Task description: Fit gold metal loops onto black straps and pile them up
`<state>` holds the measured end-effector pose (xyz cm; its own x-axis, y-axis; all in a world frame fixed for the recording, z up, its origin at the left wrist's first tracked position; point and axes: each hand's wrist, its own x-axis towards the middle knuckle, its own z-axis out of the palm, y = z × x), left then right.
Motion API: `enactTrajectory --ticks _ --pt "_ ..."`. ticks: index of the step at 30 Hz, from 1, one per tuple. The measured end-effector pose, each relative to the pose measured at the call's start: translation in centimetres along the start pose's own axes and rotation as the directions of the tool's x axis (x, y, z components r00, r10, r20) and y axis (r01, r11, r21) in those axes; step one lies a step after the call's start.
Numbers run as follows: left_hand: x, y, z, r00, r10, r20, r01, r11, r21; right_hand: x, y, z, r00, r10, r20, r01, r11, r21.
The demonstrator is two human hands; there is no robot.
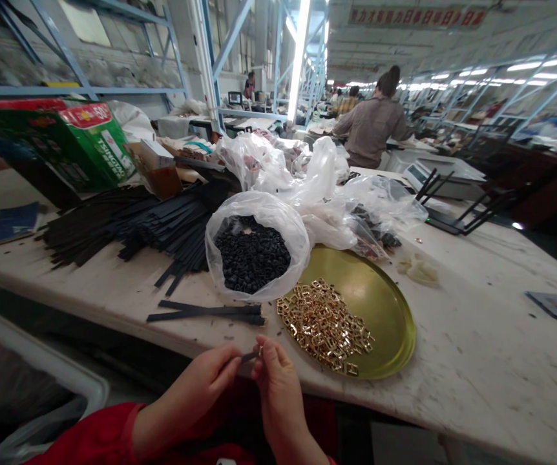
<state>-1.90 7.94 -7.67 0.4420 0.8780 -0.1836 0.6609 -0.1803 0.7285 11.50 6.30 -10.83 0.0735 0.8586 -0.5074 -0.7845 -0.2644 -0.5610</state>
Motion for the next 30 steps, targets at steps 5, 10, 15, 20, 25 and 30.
enactTrajectory --ticks 5,10,15,20,25,30 --pt "-0.4 -0.1 0.5 0.999 0.028 -0.024 -0.026 0.995 0.098 0.6 -0.3 -0.4 0.985 0.175 0.007 -0.174 0.972 0.159" --pt "-0.6 -0.1 0.8 0.999 0.002 -0.053 -0.002 1.0 -0.01 0.0 0.0 -0.3 0.996 0.085 -0.006 -0.084 0.99 0.11" --pt "-0.3 0.4 0.8 0.999 0.015 -0.028 -0.019 0.985 -0.172 -1.0 1.1 -0.8 0.994 -0.079 0.071 0.089 0.984 -0.155" --pt "-0.4 0.7 0.0 0.994 -0.007 0.106 0.047 0.925 -0.377 -0.7 1.6 -1.7 0.984 -0.109 0.143 0.144 0.954 -0.264" --pt "-0.4 0.2 -0.3 0.981 -0.073 0.18 0.163 0.816 -0.554 -0.5 1.4 -1.5 0.975 -0.097 0.201 0.164 0.92 -0.355" --pt "0.1 -0.8 0.3 0.968 -0.125 0.218 0.236 0.744 -0.625 -1.0 1.4 -1.1 0.972 -0.073 0.225 0.163 0.896 -0.413"
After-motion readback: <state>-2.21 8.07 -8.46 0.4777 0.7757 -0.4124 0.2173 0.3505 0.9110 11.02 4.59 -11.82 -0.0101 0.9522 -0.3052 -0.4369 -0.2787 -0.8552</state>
